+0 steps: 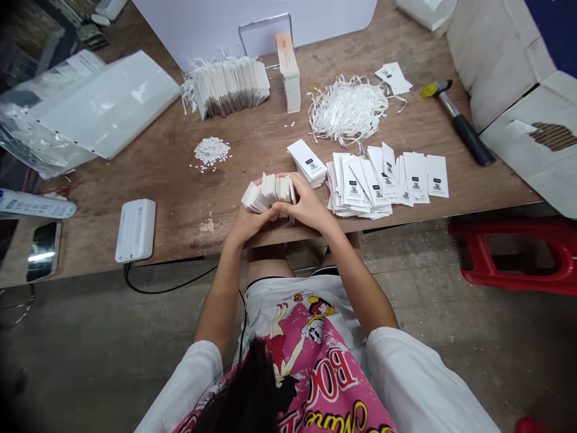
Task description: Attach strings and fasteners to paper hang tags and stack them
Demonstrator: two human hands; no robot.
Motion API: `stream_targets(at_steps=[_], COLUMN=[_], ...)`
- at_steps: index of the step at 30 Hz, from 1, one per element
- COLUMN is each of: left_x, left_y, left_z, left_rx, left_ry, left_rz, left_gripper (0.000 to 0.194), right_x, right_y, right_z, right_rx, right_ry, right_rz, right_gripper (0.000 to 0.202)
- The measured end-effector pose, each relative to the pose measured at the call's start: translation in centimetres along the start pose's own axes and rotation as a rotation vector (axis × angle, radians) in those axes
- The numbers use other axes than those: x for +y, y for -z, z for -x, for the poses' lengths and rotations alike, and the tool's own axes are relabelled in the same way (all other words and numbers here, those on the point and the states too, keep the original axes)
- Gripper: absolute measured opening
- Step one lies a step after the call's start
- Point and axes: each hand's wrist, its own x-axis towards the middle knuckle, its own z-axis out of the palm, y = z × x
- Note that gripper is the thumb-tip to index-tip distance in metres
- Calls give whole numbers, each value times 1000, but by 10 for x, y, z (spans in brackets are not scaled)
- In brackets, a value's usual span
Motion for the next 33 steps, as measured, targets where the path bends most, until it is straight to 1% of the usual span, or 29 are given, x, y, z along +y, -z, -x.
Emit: stream_targets(at_steps=[3, 5, 7, 10, 12, 16, 20, 24, 26, 30, 33], left_x=[-4, -5, -6, -6, -6, -5, -4, -4, -4, -4, -6], left_y=[-6, -11, -17, -21, -21, -18, -14, -11, -9, -8, -8], left_z=[0, -2, -4, -6, -6, -7, -8, -7, -6, -6, -6], left_rx=[-80, -100, -66, -11, -12, 5, 19, 28, 51, 76, 117], left_ry=[-42, -96, -123, -105, -97, -78, 0, 129, 159, 143, 142], left_rz=[-7, -27, -69, -89, -66, 7, 68, 146, 148, 123, 126], left_gripper=[70, 78, 81, 74, 69, 65, 58, 59, 59, 56, 53], right_x=[4, 7, 8, 9, 7, 3, 3, 4, 4, 3, 4], right_y=[0, -2, -3, -3, 0, 6, 6, 3, 1, 0, -1], right_z=[3, 5, 6, 9, 12, 20, 22, 20, 19, 19, 18], right_rx=[-3, 2, -9, -40, -49, -55, -66, -50, -47, -37, 48], right_ry=[-14, -1, 15, 19, -3, -59, -38, -6, 2, 3, -32], right_rz=[-21, -28, -51, -130, -175, -223, -271, -215, -159, -147, -158], right_gripper=[75, 82, 89, 94, 91, 82, 65, 71, 70, 60, 55])
